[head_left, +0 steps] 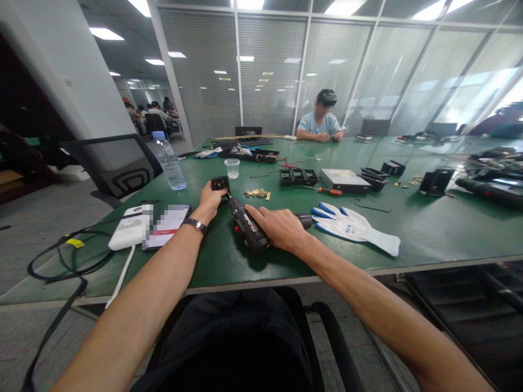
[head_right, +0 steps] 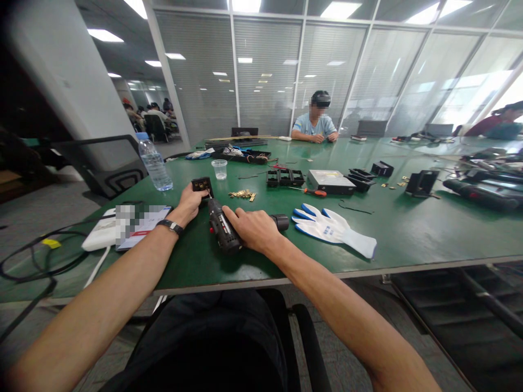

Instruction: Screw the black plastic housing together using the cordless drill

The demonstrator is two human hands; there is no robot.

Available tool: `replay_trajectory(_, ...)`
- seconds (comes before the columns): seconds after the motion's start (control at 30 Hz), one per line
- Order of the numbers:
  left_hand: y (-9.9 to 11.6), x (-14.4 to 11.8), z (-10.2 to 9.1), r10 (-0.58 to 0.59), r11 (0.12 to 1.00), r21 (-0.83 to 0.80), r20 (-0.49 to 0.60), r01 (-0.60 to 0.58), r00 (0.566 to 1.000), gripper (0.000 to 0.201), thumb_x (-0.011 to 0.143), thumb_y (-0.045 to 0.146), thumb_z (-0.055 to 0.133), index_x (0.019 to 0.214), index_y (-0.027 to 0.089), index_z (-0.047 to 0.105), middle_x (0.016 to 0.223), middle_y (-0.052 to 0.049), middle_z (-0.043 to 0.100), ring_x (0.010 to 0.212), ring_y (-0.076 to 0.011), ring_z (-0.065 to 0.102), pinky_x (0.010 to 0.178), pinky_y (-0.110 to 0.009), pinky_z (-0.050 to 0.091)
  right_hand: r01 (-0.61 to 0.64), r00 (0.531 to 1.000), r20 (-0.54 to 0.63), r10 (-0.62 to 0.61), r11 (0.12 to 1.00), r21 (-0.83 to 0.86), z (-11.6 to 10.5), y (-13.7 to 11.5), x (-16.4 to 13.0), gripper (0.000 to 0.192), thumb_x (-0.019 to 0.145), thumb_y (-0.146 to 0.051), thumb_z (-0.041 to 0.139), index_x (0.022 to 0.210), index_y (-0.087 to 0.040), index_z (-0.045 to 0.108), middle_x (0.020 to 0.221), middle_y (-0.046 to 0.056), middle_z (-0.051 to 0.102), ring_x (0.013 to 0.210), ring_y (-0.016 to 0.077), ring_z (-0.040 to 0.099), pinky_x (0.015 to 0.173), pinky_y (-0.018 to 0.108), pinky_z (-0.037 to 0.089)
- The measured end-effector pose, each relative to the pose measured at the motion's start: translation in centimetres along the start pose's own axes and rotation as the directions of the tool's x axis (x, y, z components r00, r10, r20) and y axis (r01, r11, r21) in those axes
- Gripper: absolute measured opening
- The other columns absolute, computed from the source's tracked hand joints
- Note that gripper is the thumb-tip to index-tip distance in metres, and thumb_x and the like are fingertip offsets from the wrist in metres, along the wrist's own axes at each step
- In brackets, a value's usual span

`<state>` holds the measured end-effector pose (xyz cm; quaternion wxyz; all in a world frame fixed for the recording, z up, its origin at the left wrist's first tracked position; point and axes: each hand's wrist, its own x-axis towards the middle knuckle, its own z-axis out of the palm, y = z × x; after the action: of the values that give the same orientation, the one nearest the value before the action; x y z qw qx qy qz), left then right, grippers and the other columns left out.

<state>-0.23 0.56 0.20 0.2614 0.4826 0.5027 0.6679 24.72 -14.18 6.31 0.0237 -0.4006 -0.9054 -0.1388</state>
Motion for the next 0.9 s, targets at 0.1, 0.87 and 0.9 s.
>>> replay_trajectory(0.1,0.1,0.0,0.0,-0.015,1.0,-0.009,-0.007,0.015,1.0,0.035,0.055,0.015,0.067,0.09,0.018,0.062,0.085,-0.003,0.066,0.079,-0.0162,0.06,0.077,-0.031,0.047,-0.007,1.0,0.01,0.007,1.0,0.001,-0.1,-0.1,0.0,0.074,0.09,-0.029,0.048,0.148,-0.026,0.003,0.119,0.013,0.057,0.092,0.0262,0.065,0.073,0.035,0.047)
replay_trajectory(0.87,1.4,-0.9,-0.3,-0.041,0.999,-0.022,0.006,0.042,0.999,0.033,0.056,0.015,0.069,0.088,0.021,0.063,0.088,-0.006,0.068,0.084,-0.0201,0.062,0.082,-0.034,0.046,0.011,0.998,-0.058,-0.009,0.999,0.038,0.3,-0.3,0.5,0.079,0.081,-0.021,0.053,0.149,-0.024,0.013,0.111,0.011,0.061,0.089,0.0267,0.065,0.068,0.034,0.045)
replay_trajectory(0.9,1.4,-0.9,-0.4,-0.039,0.999,-0.018,0.012,0.039,0.999,0.032,0.057,0.015,0.069,0.088,0.021,0.064,0.088,-0.006,0.068,0.084,-0.02,0.062,0.081,-0.034,0.046,0.01,0.998,-0.057,-0.007,0.999,0.04,0.3,-0.3,0.5,0.078,0.081,-0.021,0.053,0.149,-0.024,0.013,0.111,0.011,0.061,0.089,0.0264,0.065,0.068,0.033,0.045)
